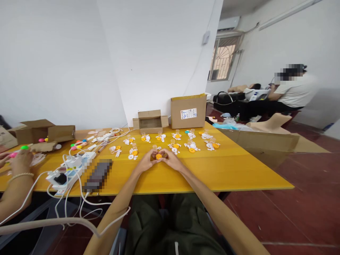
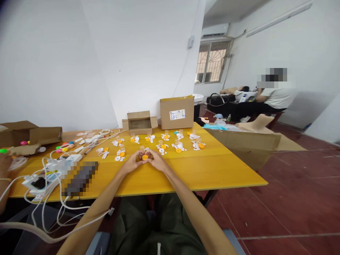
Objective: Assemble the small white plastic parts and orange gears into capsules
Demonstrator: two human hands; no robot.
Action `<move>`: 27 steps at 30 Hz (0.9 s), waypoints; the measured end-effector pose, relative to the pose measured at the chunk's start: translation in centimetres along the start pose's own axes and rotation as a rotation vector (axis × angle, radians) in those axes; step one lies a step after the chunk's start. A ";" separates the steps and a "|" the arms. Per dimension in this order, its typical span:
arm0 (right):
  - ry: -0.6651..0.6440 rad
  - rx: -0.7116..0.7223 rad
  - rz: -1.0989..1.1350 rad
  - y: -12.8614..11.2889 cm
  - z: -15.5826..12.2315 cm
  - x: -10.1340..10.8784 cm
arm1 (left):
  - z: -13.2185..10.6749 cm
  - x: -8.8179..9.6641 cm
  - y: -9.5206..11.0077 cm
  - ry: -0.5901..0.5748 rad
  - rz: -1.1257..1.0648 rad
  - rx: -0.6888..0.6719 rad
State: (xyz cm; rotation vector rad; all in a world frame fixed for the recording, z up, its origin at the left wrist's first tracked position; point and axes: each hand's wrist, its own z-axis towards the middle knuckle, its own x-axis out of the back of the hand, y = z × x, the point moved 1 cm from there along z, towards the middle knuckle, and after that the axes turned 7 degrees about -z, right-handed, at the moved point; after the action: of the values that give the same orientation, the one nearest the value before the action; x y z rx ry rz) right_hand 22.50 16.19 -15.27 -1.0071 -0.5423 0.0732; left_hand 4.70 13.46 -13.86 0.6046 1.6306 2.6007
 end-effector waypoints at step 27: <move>0.005 -0.003 -0.018 0.4 -0.1 -0.1 | 0.0 -0.1 0.6 0.006 0.005 0.029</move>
State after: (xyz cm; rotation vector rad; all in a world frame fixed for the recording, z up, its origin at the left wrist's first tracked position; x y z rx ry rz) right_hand 22.54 16.36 -15.69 -1.0052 -0.5471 0.0538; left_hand 4.84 13.16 -13.41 0.6036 1.6734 2.5892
